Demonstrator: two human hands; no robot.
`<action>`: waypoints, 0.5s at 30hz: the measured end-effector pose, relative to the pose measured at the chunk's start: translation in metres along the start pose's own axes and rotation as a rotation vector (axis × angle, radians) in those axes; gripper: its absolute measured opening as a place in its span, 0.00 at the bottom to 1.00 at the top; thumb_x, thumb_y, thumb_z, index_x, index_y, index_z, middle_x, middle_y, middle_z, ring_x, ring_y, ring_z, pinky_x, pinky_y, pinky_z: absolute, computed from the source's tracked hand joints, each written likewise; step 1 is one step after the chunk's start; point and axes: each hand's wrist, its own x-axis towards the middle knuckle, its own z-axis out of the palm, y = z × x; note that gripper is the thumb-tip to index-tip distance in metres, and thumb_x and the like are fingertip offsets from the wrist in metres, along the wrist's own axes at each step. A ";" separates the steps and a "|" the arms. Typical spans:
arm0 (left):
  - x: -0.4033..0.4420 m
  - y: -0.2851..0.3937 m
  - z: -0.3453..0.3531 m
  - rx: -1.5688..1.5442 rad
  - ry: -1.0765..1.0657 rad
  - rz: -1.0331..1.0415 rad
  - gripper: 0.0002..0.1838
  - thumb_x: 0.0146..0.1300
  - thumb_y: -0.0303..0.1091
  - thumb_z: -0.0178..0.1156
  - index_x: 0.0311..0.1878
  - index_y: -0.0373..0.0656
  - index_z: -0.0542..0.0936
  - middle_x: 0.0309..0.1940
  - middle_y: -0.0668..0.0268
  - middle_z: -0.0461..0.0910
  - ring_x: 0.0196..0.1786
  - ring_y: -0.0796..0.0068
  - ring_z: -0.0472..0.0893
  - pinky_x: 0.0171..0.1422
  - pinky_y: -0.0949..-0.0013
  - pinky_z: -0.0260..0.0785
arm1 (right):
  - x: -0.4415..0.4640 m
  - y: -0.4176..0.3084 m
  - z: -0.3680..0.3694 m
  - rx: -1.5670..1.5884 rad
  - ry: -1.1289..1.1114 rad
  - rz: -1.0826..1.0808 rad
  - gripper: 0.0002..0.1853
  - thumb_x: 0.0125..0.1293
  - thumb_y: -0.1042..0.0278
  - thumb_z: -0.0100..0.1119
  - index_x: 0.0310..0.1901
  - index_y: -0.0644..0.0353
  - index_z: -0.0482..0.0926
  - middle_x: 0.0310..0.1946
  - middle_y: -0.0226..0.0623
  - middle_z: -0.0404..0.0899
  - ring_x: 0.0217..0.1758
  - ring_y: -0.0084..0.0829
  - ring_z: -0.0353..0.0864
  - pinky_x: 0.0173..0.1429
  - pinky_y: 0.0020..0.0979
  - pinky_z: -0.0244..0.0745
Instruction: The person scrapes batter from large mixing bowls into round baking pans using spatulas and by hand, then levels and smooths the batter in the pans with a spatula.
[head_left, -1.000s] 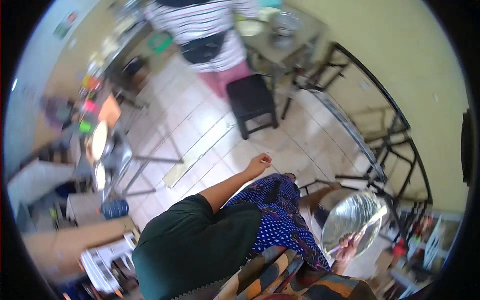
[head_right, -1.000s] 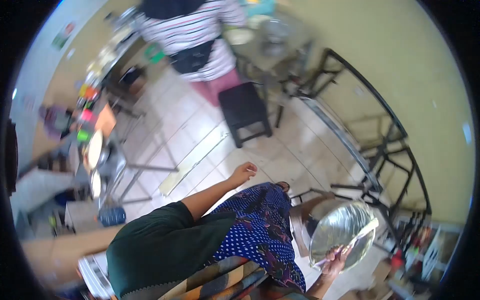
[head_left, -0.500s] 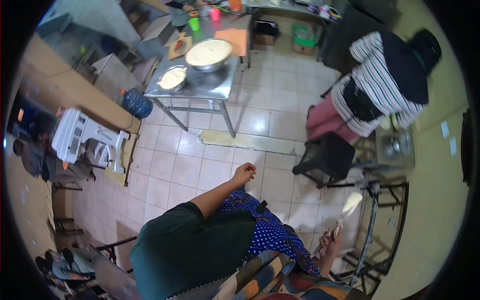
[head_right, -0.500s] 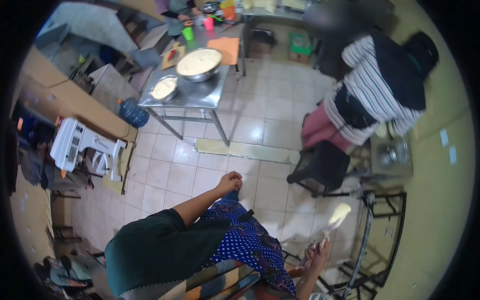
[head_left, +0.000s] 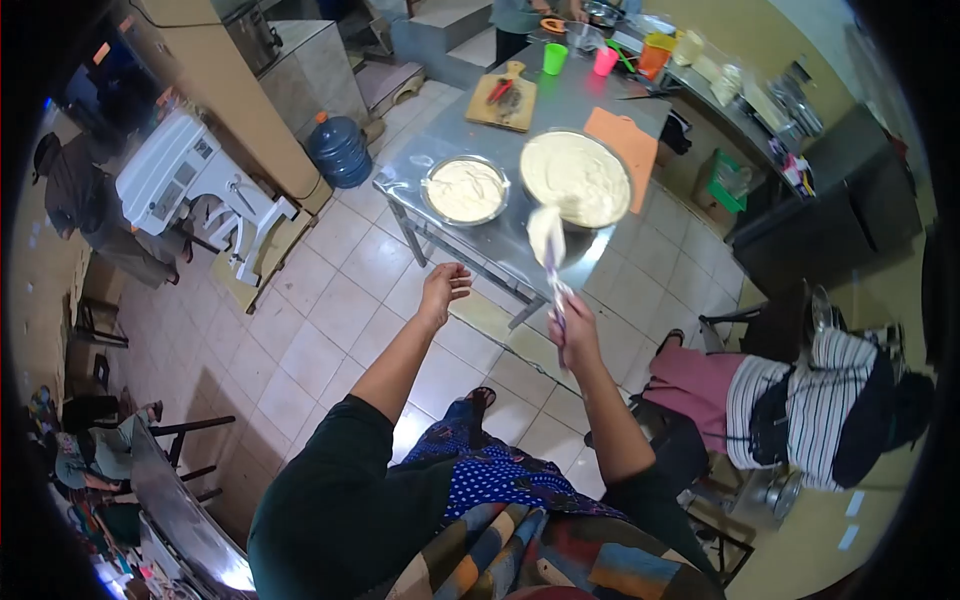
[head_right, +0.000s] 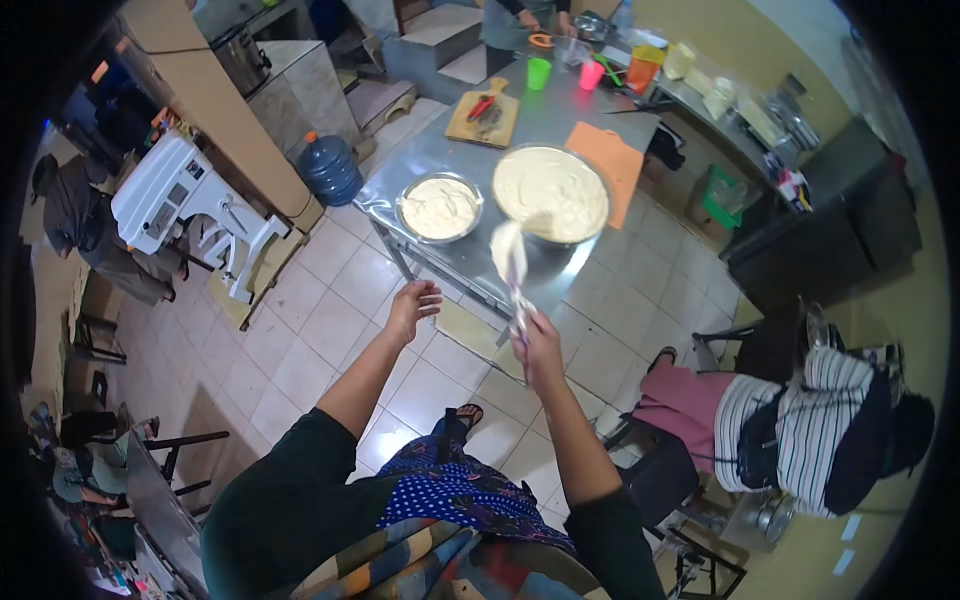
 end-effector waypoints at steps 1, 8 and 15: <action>0.014 0.010 0.000 -0.111 -0.015 -0.013 0.17 0.67 0.41 0.45 0.51 0.38 0.71 0.43 0.58 0.77 0.45 0.65 0.78 0.49 0.60 0.73 | 0.032 0.001 0.019 -0.040 -0.010 -0.054 0.08 0.68 0.69 0.51 0.43 0.62 0.75 0.22 0.27 0.68 0.19 0.15 0.61 0.20 0.18 0.56; 0.073 0.034 0.005 -0.590 -0.015 -0.148 0.34 0.69 0.60 0.38 0.64 0.39 0.58 0.56 0.51 0.70 0.57 0.55 0.72 0.61 0.46 0.63 | 0.172 0.061 0.068 -0.700 0.079 -0.511 0.07 0.65 0.71 0.55 0.40 0.63 0.76 0.28 0.35 0.75 0.25 0.27 0.73 0.31 0.30 0.69; 0.077 0.042 0.010 -0.734 -0.012 -0.202 0.46 0.63 0.70 0.36 0.71 0.41 0.46 0.61 0.51 0.66 0.62 0.55 0.69 0.66 0.42 0.46 | 0.162 0.069 0.058 -1.214 0.147 -0.802 0.05 0.62 0.72 0.52 0.40 0.58 0.73 0.34 0.42 0.74 0.35 0.49 0.77 0.35 0.45 0.73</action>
